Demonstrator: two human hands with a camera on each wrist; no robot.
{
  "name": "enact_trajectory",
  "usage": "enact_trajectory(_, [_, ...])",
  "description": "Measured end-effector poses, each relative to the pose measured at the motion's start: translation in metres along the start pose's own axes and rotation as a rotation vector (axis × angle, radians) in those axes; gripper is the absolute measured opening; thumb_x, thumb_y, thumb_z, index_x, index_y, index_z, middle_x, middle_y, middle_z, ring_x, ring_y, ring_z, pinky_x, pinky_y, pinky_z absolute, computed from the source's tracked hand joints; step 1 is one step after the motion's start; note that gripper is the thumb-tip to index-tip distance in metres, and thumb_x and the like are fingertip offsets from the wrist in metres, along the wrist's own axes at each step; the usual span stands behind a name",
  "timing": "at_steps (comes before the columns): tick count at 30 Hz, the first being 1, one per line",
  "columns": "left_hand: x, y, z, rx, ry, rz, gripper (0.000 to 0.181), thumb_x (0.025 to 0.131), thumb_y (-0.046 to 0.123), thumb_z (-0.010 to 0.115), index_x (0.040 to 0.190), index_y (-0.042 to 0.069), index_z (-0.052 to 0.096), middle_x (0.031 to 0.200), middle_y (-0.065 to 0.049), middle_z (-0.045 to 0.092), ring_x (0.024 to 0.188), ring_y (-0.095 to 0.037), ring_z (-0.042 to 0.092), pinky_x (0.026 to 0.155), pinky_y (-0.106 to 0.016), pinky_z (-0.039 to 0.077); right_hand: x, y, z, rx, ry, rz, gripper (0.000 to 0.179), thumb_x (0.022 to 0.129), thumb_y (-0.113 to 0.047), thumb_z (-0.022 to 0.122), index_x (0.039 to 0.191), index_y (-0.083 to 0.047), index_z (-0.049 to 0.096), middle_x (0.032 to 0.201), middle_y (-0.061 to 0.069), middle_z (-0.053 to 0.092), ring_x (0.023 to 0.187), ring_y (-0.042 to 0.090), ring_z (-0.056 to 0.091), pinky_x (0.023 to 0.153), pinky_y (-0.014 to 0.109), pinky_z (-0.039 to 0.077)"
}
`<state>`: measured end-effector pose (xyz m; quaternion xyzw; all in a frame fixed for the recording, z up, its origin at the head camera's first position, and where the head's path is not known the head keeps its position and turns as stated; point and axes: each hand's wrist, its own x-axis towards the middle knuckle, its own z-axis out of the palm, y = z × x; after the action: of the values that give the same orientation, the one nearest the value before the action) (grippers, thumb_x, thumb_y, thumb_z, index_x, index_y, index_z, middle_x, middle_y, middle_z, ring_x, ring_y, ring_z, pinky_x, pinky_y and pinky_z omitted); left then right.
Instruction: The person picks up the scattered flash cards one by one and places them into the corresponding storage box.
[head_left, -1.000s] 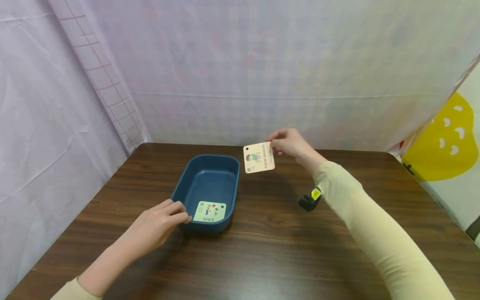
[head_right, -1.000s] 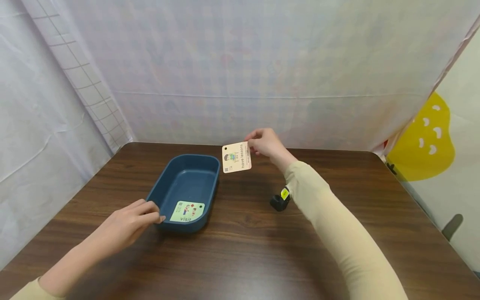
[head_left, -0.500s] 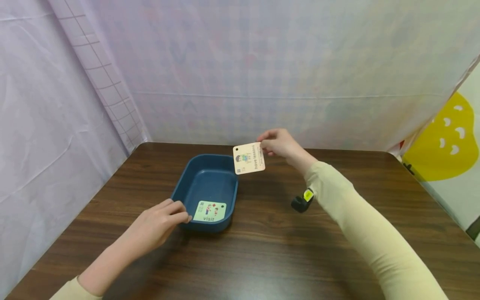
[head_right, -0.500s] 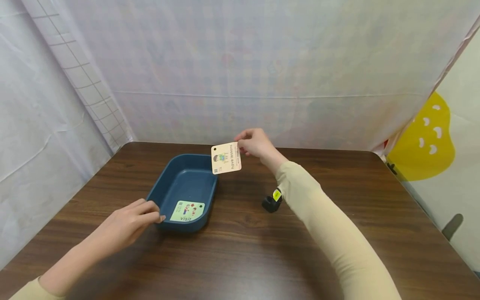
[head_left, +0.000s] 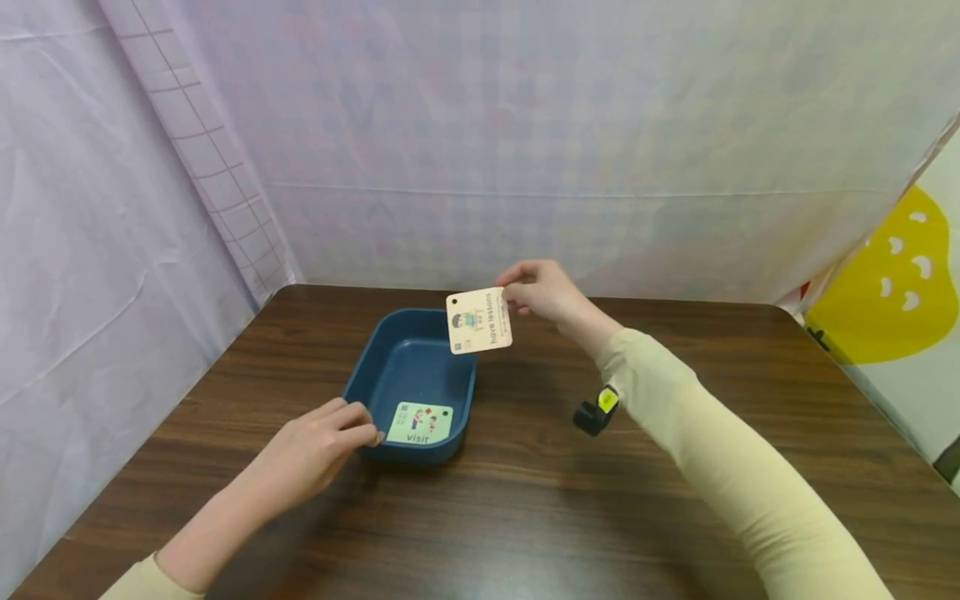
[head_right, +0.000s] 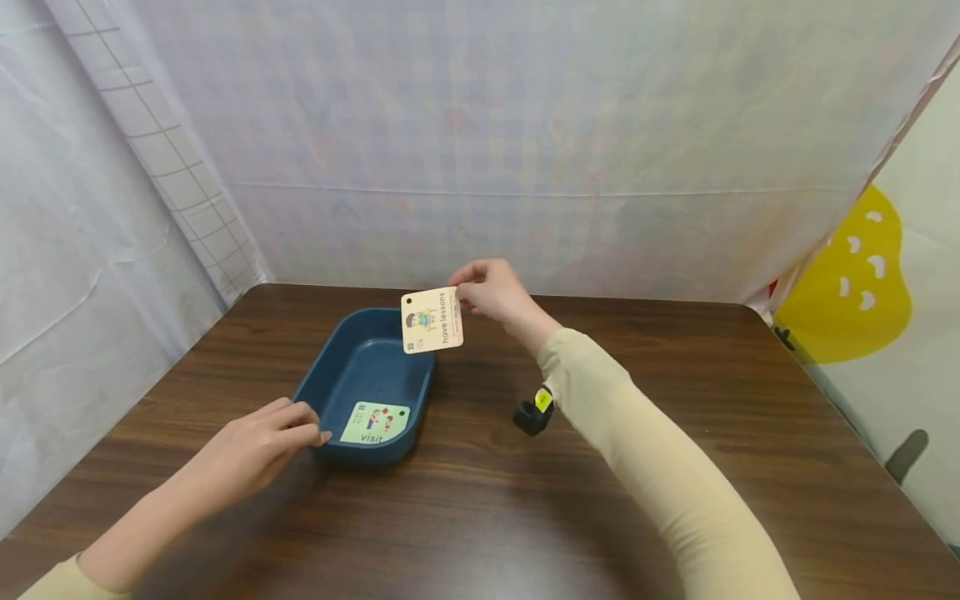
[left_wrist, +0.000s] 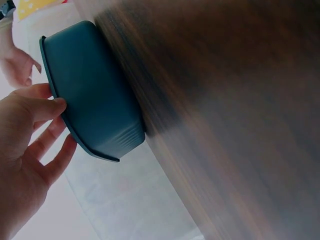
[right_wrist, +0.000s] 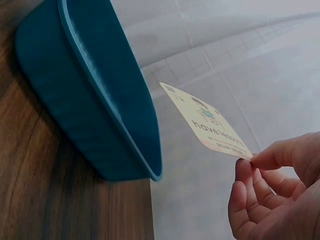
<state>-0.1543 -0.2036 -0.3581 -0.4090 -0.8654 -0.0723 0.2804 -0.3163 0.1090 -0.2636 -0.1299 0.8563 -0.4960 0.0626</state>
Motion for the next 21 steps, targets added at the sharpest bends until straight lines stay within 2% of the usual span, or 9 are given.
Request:
enact_trajectory(12, [0.000, 0.000, 0.000, 0.004, -0.007, -0.006, 0.032, 0.077, -0.001, 0.074, 0.097, 0.024, 0.071, 0.093, 0.011, 0.059, 0.082, -0.006, 0.051, 0.064, -0.020, 0.050, -0.010, -0.013, 0.016, 0.027, -0.019, -0.036, 0.025, 0.097, -0.009, 0.054, 0.117, -0.001, 0.065, 0.114, 0.019, 0.069, 0.084, 0.017, 0.065, 0.070, 0.025, 0.054])
enact_trajectory(17, [-0.001, 0.000, 0.000, 0.001, -0.020, -0.016, 0.032, 0.079, -0.002, 0.074, 0.098, 0.024, 0.071, 0.093, 0.011, 0.059, 0.082, -0.006, 0.051, 0.064, -0.021, 0.050, -0.012, -0.016, 0.023, 0.028, -0.030, -0.060, 0.023, 0.096, -0.008, 0.056, 0.116, -0.001, 0.065, 0.112, 0.019, 0.069, 0.087, 0.021, 0.066, 0.069, 0.024, 0.054])
enact_trajectory(21, [0.000, 0.000, 0.000, 0.004, -0.011, -0.010, 0.032, 0.078, -0.001, 0.074, 0.097, 0.024, 0.071, 0.092, 0.011, 0.059, 0.082, -0.006, 0.051, 0.064, -0.021, 0.050, -0.013, -0.018, 0.028, 0.027, -0.037, -0.068, 0.022, 0.096, -0.007, 0.057, 0.115, -0.001, 0.066, 0.111, 0.018, 0.069, 0.084, 0.019, 0.066, 0.068, 0.024, 0.054])
